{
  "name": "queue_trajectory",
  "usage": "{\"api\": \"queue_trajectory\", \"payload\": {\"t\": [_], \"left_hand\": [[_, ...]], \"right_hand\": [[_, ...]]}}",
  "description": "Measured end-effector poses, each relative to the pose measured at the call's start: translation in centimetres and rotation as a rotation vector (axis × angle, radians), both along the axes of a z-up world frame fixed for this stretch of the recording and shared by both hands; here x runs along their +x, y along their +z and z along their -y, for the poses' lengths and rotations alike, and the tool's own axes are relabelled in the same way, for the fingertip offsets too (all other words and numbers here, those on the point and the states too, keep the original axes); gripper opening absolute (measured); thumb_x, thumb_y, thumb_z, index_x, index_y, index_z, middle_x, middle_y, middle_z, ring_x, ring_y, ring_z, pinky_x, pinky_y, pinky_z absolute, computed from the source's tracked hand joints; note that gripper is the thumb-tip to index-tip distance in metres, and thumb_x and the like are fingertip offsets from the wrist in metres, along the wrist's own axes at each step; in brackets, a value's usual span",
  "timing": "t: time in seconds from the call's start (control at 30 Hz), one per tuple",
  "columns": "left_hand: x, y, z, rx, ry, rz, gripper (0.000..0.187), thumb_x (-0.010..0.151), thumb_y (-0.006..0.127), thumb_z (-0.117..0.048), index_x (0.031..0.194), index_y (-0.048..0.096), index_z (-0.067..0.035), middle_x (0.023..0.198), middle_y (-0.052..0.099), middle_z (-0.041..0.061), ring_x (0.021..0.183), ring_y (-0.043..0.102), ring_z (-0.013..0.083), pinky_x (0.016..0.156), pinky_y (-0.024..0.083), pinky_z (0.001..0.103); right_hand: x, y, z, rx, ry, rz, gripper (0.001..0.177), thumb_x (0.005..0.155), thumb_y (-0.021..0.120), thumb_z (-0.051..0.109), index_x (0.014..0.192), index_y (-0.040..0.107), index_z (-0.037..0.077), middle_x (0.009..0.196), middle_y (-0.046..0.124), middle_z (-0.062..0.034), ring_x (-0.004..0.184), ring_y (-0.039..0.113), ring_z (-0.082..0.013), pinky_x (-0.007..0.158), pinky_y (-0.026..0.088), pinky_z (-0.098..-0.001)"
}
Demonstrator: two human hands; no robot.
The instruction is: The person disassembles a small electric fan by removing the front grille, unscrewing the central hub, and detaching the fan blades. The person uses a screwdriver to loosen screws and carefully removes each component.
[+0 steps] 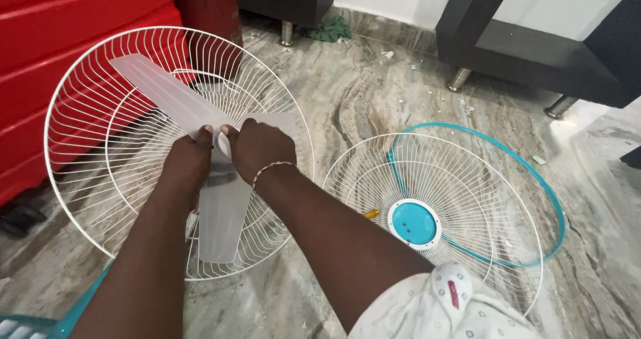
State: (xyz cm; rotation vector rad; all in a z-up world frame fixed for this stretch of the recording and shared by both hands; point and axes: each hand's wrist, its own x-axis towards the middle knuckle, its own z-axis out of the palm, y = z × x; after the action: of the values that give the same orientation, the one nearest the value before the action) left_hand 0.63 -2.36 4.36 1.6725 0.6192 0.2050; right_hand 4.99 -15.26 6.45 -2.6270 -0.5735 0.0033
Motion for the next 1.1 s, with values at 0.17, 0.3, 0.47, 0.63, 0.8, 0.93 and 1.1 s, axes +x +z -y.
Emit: {"api": "queue_trajectory", "payload": {"t": [0.17, 0.3, 0.47, 0.63, 0.8, 0.93, 1.1], "left_hand": [[0.3, 0.0, 0.0, -0.102, -0.026, 0.077, 0.052, 0.104, 0.047, -0.041, 0.127, 0.060, 0.004, 0.118, 0.067, 0.019, 0.097, 0.069, 0.0293, 0.084, 0.060, 0.045], [0.4, -0.4, -0.1, -0.132, -0.023, 0.069, 0.050, 0.105, 0.046, -0.040, 0.124, 0.059, 0.004, 0.114, 0.067, 0.019, 0.095, 0.068, 0.0297, 0.082, 0.060, 0.046], [0.4, -0.6, -0.4, -0.101, -0.030, 0.073, 0.051, 0.104, 0.047, -0.041, 0.124, 0.062, 0.003, 0.112, 0.069, 0.018, 0.098, 0.067, 0.0293, 0.086, 0.057, 0.045], [0.4, -0.7, -0.4, -0.020, -0.005, 0.052, 0.050, 0.103, 0.048, -0.041, 0.127, 0.060, 0.002, 0.115, 0.069, 0.017, 0.104, 0.067, 0.0292, 0.091, 0.051, 0.044], [0.5, -0.7, -0.3, -0.025, -0.019, 0.072, 0.050, 0.105, 0.048, -0.040, 0.121, 0.063, 0.005, 0.111, 0.068, 0.019, 0.100, 0.065, 0.0306, 0.089, 0.052, 0.045], [0.4, -0.3, -0.1, -0.162, -0.047, 0.081, 0.045, 0.105, 0.044, -0.037, 0.119, 0.059, 0.003, 0.109, 0.067, 0.017, 0.094, 0.069, 0.0310, 0.084, 0.062, 0.046], [0.3, -0.1, 0.2, -0.181, -0.061, 0.105, 0.045, 0.106, 0.043, -0.036, 0.124, 0.058, 0.002, 0.110, 0.067, 0.016, 0.092, 0.069, 0.0309, 0.082, 0.063, 0.047]], "right_hand": [[0.4, -1.3, 0.3, 0.179, 0.260, 0.440, 0.034, 0.093, 0.063, 0.028, 0.115, 0.056, 0.003, 0.119, 0.058, -0.0188, 0.113, 0.064, -0.0399, 0.084, 0.058, -0.0479], [0.4, -1.8, 0.1, 0.159, 0.309, 0.503, 0.029, 0.091, 0.064, 0.019, 0.115, 0.057, 0.004, 0.120, 0.059, -0.0188, 0.113, 0.063, -0.0409, 0.090, 0.056, -0.0484], [-0.1, -0.1, -0.2, 0.077, 0.115, 0.112, 0.037, 0.100, 0.058, 0.034, 0.121, 0.054, 0.003, 0.117, 0.061, -0.0196, 0.109, 0.067, -0.0387, 0.089, 0.056, -0.0498], [-0.9, 0.1, 0.8, 0.196, 0.062, 0.238, 0.046, 0.093, 0.067, 0.034, 0.120, 0.054, 0.000, 0.121, 0.056, -0.0215, 0.112, 0.062, -0.0406, 0.087, 0.055, -0.0498], [-0.3, -1.1, 1.2, 0.165, 0.404, 0.468, 0.038, 0.084, 0.071, 0.015, 0.118, 0.058, 0.003, 0.123, 0.059, -0.0189, 0.118, 0.061, -0.0387, 0.095, 0.054, -0.0466], [0.4, -1.2, 0.0, 0.161, 0.288, 0.352, 0.035, 0.085, 0.071, 0.018, 0.114, 0.060, 0.002, 0.118, 0.060, -0.0200, 0.110, 0.064, -0.0379, 0.091, 0.056, -0.0456], [0.6, -0.7, -0.9, 0.101, 0.182, 0.260, 0.032, 0.089, 0.067, 0.022, 0.111, 0.063, 0.000, 0.113, 0.064, -0.0231, 0.103, 0.069, -0.0397, 0.084, 0.059, -0.0460]]}}
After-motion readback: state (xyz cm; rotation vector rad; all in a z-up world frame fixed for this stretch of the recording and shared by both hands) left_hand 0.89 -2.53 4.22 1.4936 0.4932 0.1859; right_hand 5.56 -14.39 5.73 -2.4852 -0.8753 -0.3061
